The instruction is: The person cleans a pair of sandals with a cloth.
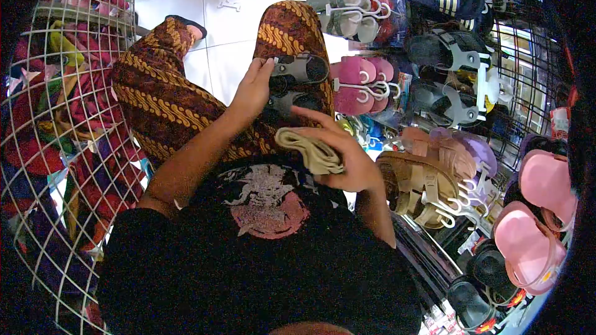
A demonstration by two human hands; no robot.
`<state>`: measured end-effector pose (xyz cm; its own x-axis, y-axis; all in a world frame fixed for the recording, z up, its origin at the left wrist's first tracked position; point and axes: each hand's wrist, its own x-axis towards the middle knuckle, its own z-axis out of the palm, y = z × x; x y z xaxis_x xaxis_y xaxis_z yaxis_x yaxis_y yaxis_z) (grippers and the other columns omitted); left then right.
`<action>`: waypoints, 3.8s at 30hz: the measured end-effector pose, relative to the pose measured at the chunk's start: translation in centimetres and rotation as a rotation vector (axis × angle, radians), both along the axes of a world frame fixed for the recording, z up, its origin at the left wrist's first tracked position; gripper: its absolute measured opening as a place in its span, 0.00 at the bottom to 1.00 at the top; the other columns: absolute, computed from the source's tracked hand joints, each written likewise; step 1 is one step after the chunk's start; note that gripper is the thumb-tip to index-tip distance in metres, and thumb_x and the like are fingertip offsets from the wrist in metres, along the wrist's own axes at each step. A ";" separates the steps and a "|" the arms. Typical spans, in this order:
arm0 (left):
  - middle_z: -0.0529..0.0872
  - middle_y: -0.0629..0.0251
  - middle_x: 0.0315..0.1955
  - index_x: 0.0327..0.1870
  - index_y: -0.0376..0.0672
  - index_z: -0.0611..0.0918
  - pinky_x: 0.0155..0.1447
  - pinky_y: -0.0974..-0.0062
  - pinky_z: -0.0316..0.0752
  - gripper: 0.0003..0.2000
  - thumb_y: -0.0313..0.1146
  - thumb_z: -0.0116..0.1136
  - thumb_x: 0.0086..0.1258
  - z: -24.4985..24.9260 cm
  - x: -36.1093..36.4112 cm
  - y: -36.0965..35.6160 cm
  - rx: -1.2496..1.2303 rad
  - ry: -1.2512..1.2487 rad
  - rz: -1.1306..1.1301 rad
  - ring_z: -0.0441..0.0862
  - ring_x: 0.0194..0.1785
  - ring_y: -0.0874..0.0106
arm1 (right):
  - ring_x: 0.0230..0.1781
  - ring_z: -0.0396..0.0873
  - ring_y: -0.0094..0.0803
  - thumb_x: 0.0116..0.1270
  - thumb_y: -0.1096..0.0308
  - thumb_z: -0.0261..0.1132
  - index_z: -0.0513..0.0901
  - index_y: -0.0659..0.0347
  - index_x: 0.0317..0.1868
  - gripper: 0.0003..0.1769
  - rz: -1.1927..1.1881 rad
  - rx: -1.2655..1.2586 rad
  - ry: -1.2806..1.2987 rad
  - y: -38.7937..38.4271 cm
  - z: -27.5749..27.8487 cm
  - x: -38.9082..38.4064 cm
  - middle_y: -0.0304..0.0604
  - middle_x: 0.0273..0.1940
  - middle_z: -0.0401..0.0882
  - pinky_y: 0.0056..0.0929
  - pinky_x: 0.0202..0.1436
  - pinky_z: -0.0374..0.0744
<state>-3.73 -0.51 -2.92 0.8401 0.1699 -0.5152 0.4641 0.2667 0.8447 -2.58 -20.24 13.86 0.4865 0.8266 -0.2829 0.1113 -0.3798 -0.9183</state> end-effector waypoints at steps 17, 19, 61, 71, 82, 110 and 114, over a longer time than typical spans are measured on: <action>0.74 0.55 0.24 0.40 0.34 0.74 0.40 0.65 0.71 0.17 0.43 0.44 0.82 1.5 -0.1 -0.2 0.327 -0.233 0.013 0.73 0.30 0.64 | 0.68 0.71 0.43 0.52 0.74 0.66 0.64 0.64 0.72 0.43 -0.572 -0.312 0.234 -4.1 -0.5 -1.8 0.54 0.64 0.73 0.37 0.70 0.69; 0.74 0.54 0.24 0.40 0.35 0.74 0.40 0.65 0.70 0.17 0.42 0.44 0.82 2.3 -0.2 -0.1 0.274 -0.209 0.026 0.72 0.30 0.63 | 0.68 0.69 0.38 0.52 0.76 0.67 0.64 0.64 0.72 0.44 -0.458 -0.285 0.064 -3.7 -1.4 -2.1 0.49 0.66 0.71 0.34 0.72 0.65; 0.83 0.45 0.50 0.59 0.36 0.68 0.58 0.61 0.75 0.42 0.64 0.69 0.57 5.3 2.5 2.2 0.364 -0.178 -0.425 0.82 0.55 0.52 | 0.82 0.39 0.52 0.60 0.69 0.68 0.78 0.57 0.63 0.28 -0.006 -0.124 0.147 0.2 -4.7 1.2 0.54 0.81 0.33 0.44 0.79 0.54; 0.85 0.43 0.37 0.47 0.34 0.71 0.46 0.53 0.78 0.33 0.57 0.69 0.59 7.3 1.3 -1.8 0.689 -0.292 -0.388 0.85 0.43 0.46 | 0.54 0.80 0.53 0.58 0.64 0.67 0.80 0.56 0.56 0.24 -0.640 -0.596 -0.262 -2.0 1.7 -0.5 0.57 0.53 0.81 0.48 0.60 0.75; 0.76 0.44 0.33 0.45 0.34 0.69 0.40 0.50 0.71 0.30 0.56 0.63 0.64 4.7 0.8 -1.7 0.762 -0.384 -0.338 0.77 0.39 0.44 | 0.47 0.83 0.60 0.64 0.46 0.68 0.69 0.53 0.66 0.35 -0.599 -0.827 -0.484 -0.7 2.5 0.3 0.59 0.49 0.83 0.55 0.51 0.80; 0.77 0.43 0.56 0.68 0.35 0.62 0.65 0.61 0.71 0.37 0.36 0.67 0.61 2.9 -1.0 -2.2 0.521 -0.547 -0.026 0.77 0.62 0.54 | 0.52 0.83 0.53 0.61 0.43 0.71 0.74 0.68 0.59 0.39 -0.506 -0.564 -0.156 -0.2 -3.2 3.0 0.61 0.51 0.82 0.43 0.57 0.78; 0.76 0.51 0.54 0.66 0.36 0.67 0.66 0.69 0.67 0.30 0.29 0.61 0.61 3.0 -0.8 -0.3 0.328 -0.552 -0.218 0.76 0.59 0.60 | 0.54 0.81 0.42 0.60 0.50 0.75 0.75 0.63 0.58 0.34 -0.414 -0.085 0.326 -3.9 -6.8 3.6 0.49 0.53 0.82 0.42 0.60 0.78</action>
